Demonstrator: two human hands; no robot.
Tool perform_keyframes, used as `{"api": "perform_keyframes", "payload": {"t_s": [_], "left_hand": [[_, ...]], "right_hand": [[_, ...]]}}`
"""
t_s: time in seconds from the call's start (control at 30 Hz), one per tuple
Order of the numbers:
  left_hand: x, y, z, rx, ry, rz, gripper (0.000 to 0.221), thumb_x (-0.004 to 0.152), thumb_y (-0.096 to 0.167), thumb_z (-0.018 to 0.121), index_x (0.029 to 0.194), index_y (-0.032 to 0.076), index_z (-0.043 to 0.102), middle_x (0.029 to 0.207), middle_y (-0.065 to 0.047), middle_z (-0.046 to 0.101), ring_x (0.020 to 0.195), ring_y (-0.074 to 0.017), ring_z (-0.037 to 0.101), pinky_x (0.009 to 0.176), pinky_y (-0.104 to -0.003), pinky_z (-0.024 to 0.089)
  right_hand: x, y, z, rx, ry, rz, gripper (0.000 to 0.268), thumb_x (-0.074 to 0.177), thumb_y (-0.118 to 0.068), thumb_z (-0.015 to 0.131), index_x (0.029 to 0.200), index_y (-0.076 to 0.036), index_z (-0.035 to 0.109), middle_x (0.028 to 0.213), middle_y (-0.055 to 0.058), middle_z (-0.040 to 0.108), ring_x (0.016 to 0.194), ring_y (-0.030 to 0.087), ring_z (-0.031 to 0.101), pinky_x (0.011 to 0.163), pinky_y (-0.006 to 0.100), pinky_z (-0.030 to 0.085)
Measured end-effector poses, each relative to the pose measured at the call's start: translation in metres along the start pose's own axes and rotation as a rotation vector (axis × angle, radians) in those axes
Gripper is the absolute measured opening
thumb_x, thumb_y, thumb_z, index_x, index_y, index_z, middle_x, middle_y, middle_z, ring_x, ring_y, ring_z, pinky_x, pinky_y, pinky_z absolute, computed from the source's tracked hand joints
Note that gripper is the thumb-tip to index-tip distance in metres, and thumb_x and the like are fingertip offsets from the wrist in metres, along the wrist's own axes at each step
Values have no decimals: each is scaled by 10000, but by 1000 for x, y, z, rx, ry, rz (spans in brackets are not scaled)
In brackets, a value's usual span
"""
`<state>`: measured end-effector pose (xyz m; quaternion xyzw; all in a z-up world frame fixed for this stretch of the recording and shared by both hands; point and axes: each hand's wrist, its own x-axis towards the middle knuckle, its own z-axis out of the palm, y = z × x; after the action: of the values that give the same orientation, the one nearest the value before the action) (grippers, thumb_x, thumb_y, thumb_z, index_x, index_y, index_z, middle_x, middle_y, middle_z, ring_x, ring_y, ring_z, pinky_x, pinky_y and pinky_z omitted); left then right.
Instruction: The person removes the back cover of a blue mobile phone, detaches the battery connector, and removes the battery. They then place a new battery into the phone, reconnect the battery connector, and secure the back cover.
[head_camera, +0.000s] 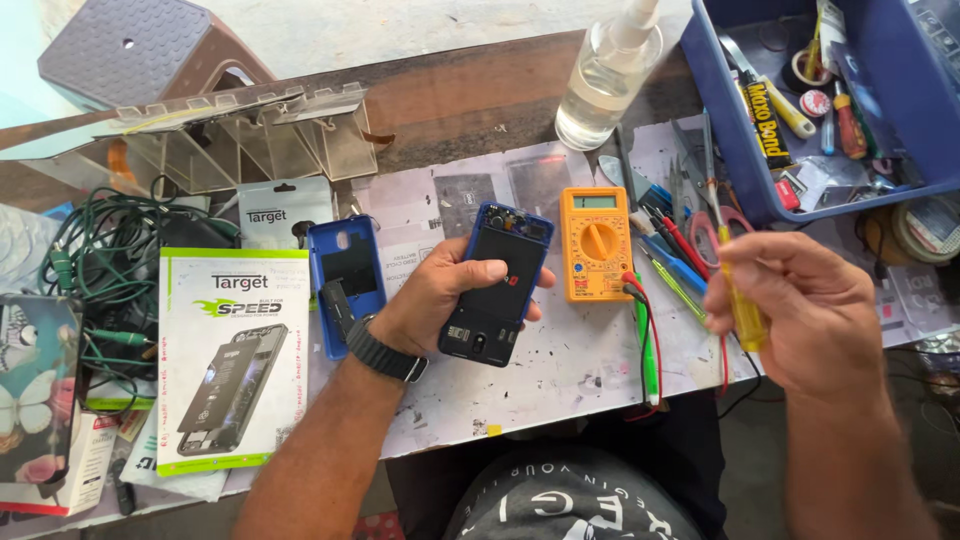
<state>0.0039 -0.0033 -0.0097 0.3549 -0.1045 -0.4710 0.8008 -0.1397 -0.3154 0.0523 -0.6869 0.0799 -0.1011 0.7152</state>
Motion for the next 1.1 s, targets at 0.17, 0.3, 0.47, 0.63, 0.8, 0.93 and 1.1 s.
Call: {"api": "perform_keyframes", "payload": {"t_s": [0.17, 0.3, 0.47, 0.63, 0.8, 0.93, 1.1], "left_hand": [[-5, 1, 1, -43, -79, 20, 487, 981, 202, 653, 1378, -54, 535, 1215, -280, 689, 957, -338, 750, 802, -422, 647], [-4, -1, 3, 16, -43, 30, 489, 987, 209, 642, 1377, -66, 538, 1197, -278, 696, 948, -339, 752, 807, -412, 644], [0, -4, 4, 93, -47, 31, 505, 976, 206, 640, 1384, -74, 536, 1199, -258, 702, 948, -315, 753, 807, -396, 642], [-1, -2, 4, 109, -37, 27, 500, 956, 189, 630, 1373, -72, 540, 1186, -250, 709, 935, -308, 757, 801, -392, 644], [-1, -4, 4, 155, -50, 24, 514, 944, 179, 623, 1384, -73, 540, 1189, -243, 719, 942, -294, 753, 830, -389, 641], [0, -6, 5, 207, -69, 46, 509, 961, 220, 626, 1369, -78, 558, 1178, -242, 720, 945, -284, 756, 826, -389, 645], [-2, -5, 5, 230, -110, 120, 620, 1021, 444, 614, 1361, -73, 574, 1153, -238, 726, 931, -268, 759, 790, -372, 651]], "right_hand": [[3, -3, 17, 579, -289, -43, 554, 673, 68, 748, 1209, 48, 611, 1020, 282, 717, 911, 365, 748, 775, 426, 633], [1, 4, 43, 224, -318, -433, 295, 887, -54, 772, 1175, -18, 717, 980, 177, 759, 870, 233, 738, 814, 377, 617], [-2, -4, 59, -398, -330, -538, 213, 889, -132, 782, 1079, -69, 710, 1066, 116, 667, 916, 189, 652, 805, 292, 527], [8, -6, 70, -260, -274, -466, 196, 928, -66, 774, 1107, -25, 705, 1054, 107, 716, 921, 175, 700, 818, 255, 568], [9, 8, 77, 15, -237, -374, 384, 1022, 23, 646, 1369, -17, 488, 1209, 178, 703, 1136, 212, 712, 1009, 337, 617], [10, 17, 82, -56, -221, -393, 357, 1049, 49, 583, 1367, -19, 437, 1232, 210, 702, 1128, 216, 710, 1019, 350, 611], [4, 22, 87, -55, -197, -430, 308, 1058, 36, 569, 1328, -29, 436, 1261, 242, 681, 1220, 249, 694, 1060, 377, 611]]}}
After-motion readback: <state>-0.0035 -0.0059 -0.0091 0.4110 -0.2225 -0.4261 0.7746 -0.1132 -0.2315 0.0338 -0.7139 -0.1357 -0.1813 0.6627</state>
